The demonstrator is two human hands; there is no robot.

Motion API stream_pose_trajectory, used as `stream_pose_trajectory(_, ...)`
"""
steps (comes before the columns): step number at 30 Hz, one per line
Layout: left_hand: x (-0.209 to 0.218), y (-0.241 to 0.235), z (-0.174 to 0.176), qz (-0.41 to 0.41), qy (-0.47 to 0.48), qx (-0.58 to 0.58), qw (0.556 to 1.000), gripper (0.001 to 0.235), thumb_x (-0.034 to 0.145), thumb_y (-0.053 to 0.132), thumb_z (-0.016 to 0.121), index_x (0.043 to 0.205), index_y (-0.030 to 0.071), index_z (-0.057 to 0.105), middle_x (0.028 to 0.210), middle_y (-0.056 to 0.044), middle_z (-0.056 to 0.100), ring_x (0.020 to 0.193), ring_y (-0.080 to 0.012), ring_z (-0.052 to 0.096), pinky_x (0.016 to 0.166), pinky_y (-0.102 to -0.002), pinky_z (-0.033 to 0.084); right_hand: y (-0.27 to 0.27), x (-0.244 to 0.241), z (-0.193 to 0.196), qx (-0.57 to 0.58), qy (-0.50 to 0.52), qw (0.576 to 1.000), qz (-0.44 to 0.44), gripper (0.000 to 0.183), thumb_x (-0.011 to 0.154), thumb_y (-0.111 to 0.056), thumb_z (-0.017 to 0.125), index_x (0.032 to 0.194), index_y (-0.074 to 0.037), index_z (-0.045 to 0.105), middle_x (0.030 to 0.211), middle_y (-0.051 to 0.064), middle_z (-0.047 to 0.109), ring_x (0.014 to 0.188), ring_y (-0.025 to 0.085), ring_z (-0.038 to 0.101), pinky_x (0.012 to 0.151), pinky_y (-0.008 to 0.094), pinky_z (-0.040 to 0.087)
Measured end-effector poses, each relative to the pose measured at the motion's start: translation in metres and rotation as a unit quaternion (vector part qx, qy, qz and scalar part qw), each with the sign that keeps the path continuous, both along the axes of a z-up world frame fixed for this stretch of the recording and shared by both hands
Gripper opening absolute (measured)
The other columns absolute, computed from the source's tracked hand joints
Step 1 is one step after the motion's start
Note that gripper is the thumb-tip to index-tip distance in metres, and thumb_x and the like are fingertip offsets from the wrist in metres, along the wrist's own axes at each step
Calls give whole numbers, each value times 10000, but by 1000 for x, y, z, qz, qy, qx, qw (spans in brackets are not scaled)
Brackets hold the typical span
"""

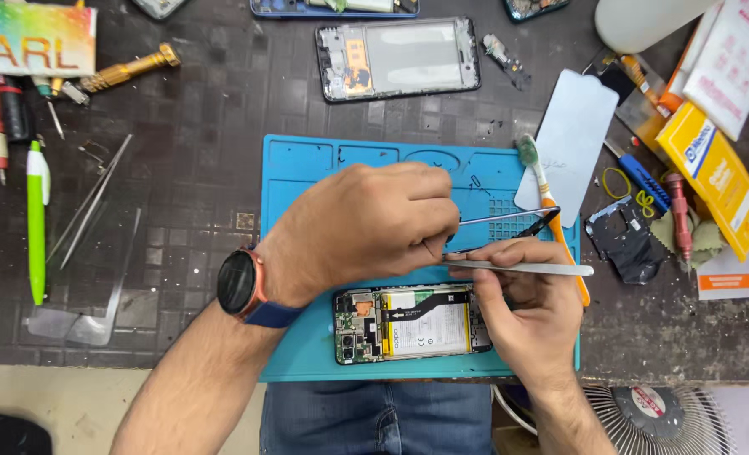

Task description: The person uses tweezers and a metal pick to remove small components and adhesive residue from a disassembled smartphone frame. They repeatedly lift and place tiny parts on a blue mat while handling the phone chassis and internal components.

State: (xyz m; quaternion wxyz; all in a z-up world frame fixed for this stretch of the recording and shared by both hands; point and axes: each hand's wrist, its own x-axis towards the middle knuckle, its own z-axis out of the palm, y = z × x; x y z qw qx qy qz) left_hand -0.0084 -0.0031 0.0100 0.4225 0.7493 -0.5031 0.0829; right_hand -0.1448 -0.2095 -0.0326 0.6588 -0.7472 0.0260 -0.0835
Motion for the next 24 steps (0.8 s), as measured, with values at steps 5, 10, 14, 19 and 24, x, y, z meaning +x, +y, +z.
stream_pose_trajectory(5, 2, -1, 0, -3, -7, 4, 1000, 167, 837, 95, 756, 793, 63, 599, 799, -52, 570, 784, -227, 647, 603, -356, 538, -1, 3, -2, 8, 20, 1000, 1, 284, 971, 175, 544, 1156, -5, 424, 1151, 157, 596, 1122, 233, 694, 1005, 407, 645)
stream_pose_trajectory(10, 0, 1, -1, 9, -1, 6, 1000, 165, 859, 87, 752, 804, 66, 598, 805, -47, 568, 794, -224, 648, 621, -355, 537, -1, 3, -3, 0, 15, 1000, 2, 287, 985, 171, 530, 1171, -14, 413, 1159, 150, 579, 1143, 218, 684, 1029, 411, 640)
stream_pose_trajectory(14, 2, -1, -1, 5, -12, 6, 1000, 167, 866, 90, 749, 808, 65, 595, 803, -45, 562, 787, -216, 646, 617, -341, 542, -1, 3, -2, 3, 15, 1000, 0, 285, 987, 171, 533, 1170, -13, 413, 1166, 152, 571, 1140, 211, 671, 1035, 414, 635)
stream_pose_trajectory(19, 1, 0, -1, 6, -7, 8, 1000, 168, 863, 90, 753, 809, 66, 595, 802, -46, 560, 777, -218, 641, 614, -346, 538, -1, 4, -3, 19, 18, 1000, 6, 286, 978, 164, 535, 1167, -13, 414, 1156, 152, 577, 1131, 222, 689, 1029, 419, 644)
stream_pose_trajectory(24, 2, 1, 0, 3, -1, 7, 1000, 178, 854, 101, 765, 806, 65, 598, 803, -47, 559, 772, -218, 635, 606, -351, 531, -1, 3, -3, 4, 28, 1000, 0, 294, 976, 162, 539, 1170, -18, 411, 1161, 156, 590, 1118, 219, 686, 1020, 405, 633)
